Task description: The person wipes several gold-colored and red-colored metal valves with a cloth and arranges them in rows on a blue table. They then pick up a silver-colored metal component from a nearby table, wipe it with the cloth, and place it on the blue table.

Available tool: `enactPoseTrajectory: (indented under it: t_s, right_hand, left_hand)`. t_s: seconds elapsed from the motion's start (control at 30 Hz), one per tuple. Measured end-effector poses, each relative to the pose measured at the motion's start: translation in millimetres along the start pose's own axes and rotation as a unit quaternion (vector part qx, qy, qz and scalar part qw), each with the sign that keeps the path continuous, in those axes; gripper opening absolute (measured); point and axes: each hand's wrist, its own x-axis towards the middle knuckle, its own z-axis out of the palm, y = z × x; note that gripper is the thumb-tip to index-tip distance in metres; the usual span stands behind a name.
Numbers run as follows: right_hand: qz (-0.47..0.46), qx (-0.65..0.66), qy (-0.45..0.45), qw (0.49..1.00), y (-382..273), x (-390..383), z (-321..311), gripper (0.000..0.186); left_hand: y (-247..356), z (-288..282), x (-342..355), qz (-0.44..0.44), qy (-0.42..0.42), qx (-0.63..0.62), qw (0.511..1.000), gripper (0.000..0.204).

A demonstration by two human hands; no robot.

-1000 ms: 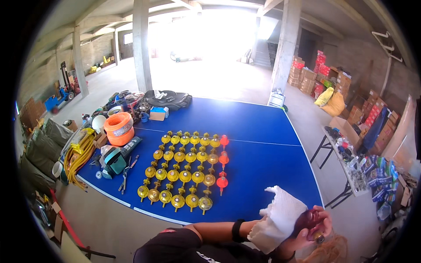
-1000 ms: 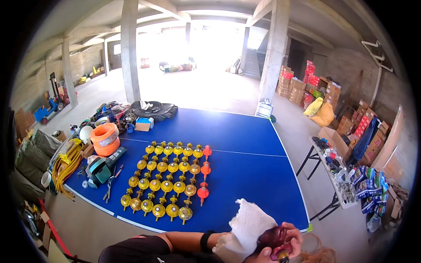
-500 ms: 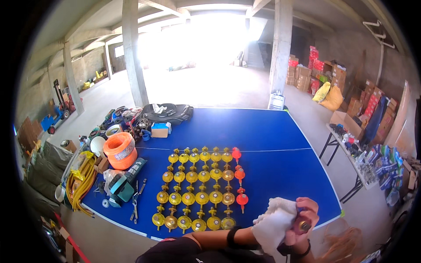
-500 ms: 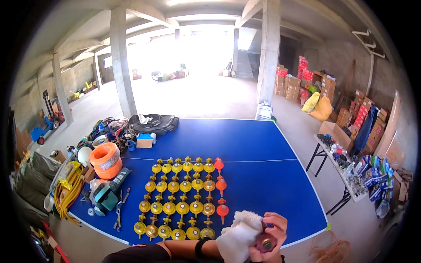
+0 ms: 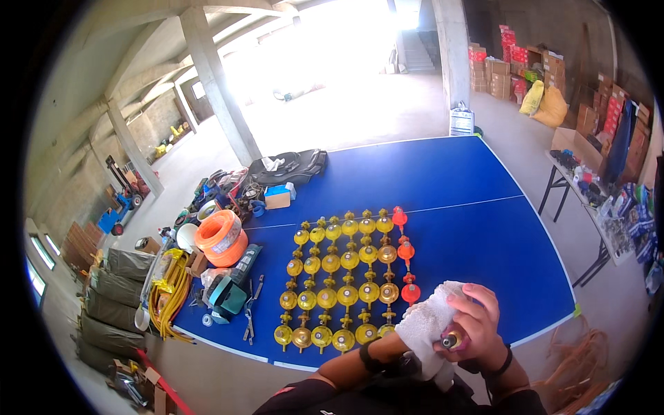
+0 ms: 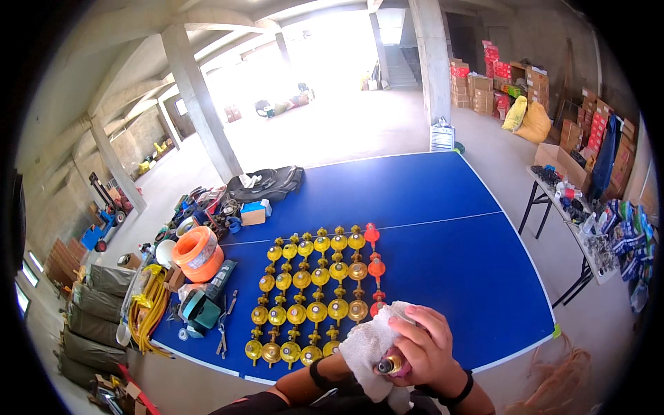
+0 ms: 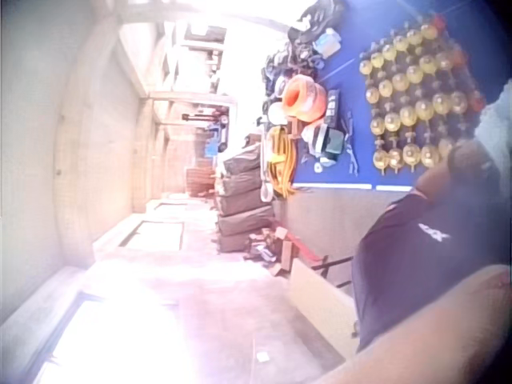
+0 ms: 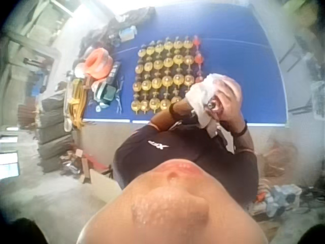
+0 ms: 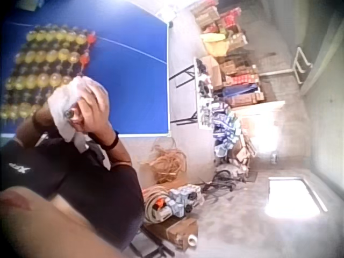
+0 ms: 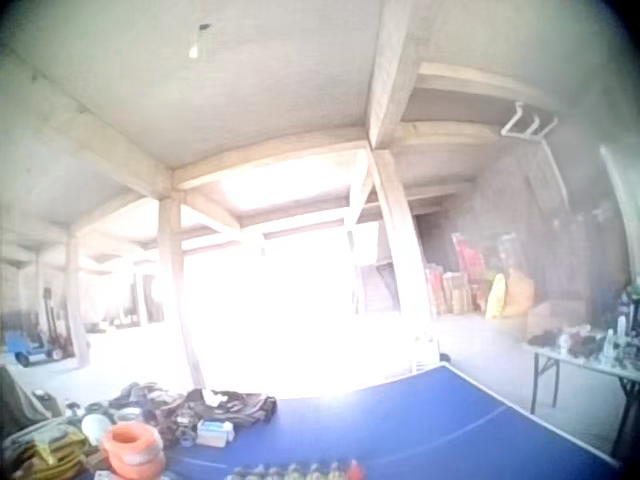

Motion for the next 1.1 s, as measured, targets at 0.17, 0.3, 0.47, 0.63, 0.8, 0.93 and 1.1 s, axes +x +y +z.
enactPoseTrajectory:
  t_s: [0.17, 0.3, 0.47, 0.63, 0.8, 0.93, 1.1]
  right_hand:
    - [0.220, 0.244, 0.262, 0.908, 15.4, -9.5, -10.7, 0.047]
    - [0.459, 0.537, 0.324, 0.629, 30.9, -30.2, -50.1, 0.039]
    - [0.211, 0.229, 0.250, 0.917, 72.3, -72.1, -69.3, 0.051]
    - [0.050, 0.169, 0.097, 0.980, 101.8, -76.2, -98.1, 0.059]
    - [0.472, 0.700, 0.215, 0.491, 104.4, -82.9, -86.1, 0.029]
    - [0.479, 0.751, 0.195, 0.411, 118.1, -81.3, -106.1, 0.040]
    - [0.430, 0.831, 0.194, 0.295, 146.1, -110.2, -104.0, 0.061]
  left_hand:
    - [61.7, 75.1, 80.4, 0.024, 0.014, -0.060, 0.998, 0.057]
    - [54.0, 103.0, 129.9, 0.035, 0.045, -0.049, 0.997, 0.056]
    - [42.6, 127.9, 150.9, 0.034, 0.086, -0.071, 0.993, 0.057]
    - [46.6, 142.3, 144.2, 0.060, 0.163, -0.120, 0.978, 0.058]
    - [43.6, 160.3, 168.8, 0.094, 0.185, -0.282, 0.937, 0.060]
    - [34.7, 172.0, 164.1, 0.129, 0.187, -0.230, 0.946, 0.053]
    - [74.8, 215.4, 199.1, 0.126, 0.309, 0.569, 0.752, 0.036]
